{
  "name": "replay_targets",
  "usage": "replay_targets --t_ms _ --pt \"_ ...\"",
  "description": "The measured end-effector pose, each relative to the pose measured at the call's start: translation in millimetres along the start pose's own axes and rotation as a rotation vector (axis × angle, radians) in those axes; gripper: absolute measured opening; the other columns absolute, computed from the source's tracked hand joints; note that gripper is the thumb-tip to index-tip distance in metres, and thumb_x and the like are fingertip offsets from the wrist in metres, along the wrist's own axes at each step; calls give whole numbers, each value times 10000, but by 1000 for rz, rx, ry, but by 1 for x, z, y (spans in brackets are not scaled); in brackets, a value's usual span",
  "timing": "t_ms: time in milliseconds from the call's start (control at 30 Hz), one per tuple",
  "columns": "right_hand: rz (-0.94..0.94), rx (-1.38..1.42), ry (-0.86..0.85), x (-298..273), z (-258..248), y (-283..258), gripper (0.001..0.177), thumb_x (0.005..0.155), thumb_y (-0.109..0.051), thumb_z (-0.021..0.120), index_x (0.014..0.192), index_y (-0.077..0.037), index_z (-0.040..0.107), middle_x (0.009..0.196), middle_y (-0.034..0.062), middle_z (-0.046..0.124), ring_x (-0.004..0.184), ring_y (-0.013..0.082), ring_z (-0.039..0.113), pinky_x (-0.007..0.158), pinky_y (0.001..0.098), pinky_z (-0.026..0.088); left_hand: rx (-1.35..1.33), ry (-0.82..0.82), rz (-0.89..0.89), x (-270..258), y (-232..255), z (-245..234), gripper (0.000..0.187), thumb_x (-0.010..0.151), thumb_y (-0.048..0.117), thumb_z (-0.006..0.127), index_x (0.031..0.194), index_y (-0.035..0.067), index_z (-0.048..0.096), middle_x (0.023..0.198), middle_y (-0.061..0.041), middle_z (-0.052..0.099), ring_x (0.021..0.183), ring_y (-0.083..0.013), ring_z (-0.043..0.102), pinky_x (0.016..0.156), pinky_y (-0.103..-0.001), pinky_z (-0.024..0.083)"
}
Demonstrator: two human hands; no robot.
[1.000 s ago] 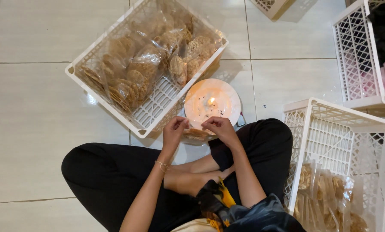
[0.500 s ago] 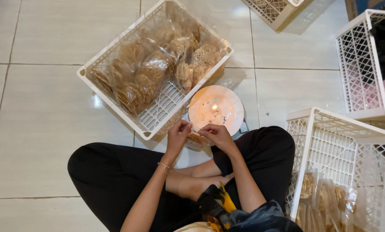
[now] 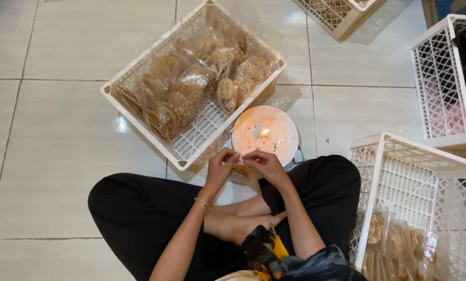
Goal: Sealing plastic bags of snacks using a candle flame while sitting on the floor.
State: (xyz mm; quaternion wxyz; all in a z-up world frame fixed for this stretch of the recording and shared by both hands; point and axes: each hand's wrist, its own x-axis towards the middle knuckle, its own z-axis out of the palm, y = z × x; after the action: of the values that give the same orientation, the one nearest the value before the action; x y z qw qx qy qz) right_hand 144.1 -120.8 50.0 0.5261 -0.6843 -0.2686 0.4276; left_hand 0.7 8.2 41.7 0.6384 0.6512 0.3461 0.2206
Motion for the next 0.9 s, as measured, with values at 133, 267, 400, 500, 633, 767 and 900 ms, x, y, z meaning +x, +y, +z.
replay_targets --t_ms 133,267,400,500,633,767,900 --pt "-67 -67 43 -2 1 -4 115 846 -128 845 955 -91 838 875 86 777 891 173 686 910 351 536 20 -51 -3 -5 3 3 83 923 225 765 894 148 757 743 -37 741 745 -97 582 750 -269 502" --pt "-117 -157 61 1 -4 -8 110 839 -106 842 949 -103 844 842 96 781 874 181 709 880 359 556 30 -64 -6 -6 7 5 90 920 230 764 888 146 757 748 -41 747 755 -96 583 745 -261 501" --pt "-144 -165 88 -5 -4 -10 205 824 -109 857 1028 -108 833 878 123 789 911 221 732 887 378 569 44 -69 -10 -9 4 5 109 930 252 763 896 148 757 749 -43 754 750 -96 593 740 -262 505" --pt "-164 -159 91 -6 -6 -14 352 807 -97 871 1151 -120 804 928 135 795 944 250 742 909 385 571 56 -79 -19 -7 5 5 121 935 261 761 907 143 756 764 -50 755 762 -100 589 741 -271 505" --pt "-192 -111 109 -7 -4 -19 504 780 3 857 1261 -113 757 935 136 793 923 250 747 903 376 593 63 -102 -8 -6 -8 11 164 923 277 783 896 118 758 780 -70 747 791 -136 616 763 -278 511" --pt "-199 -118 123 -7 0 -10 489 799 57 817 1254 -111 759 870 101 789 861 199 740 875 341 597 93 -123 -14 -7 -12 12 163 912 282 787 898 123 759 800 -79 739 824 -143 624 784 -286 515" --pt "-207 -169 154 -5 1 -10 440 794 68 804 1194 -114 780 853 83 792 821 168 734 824 302 601 120 -124 -19 -5 -18 13 157 908 290 791 910 135 764 810 -66 737 833 -142 634 784 -282 521"
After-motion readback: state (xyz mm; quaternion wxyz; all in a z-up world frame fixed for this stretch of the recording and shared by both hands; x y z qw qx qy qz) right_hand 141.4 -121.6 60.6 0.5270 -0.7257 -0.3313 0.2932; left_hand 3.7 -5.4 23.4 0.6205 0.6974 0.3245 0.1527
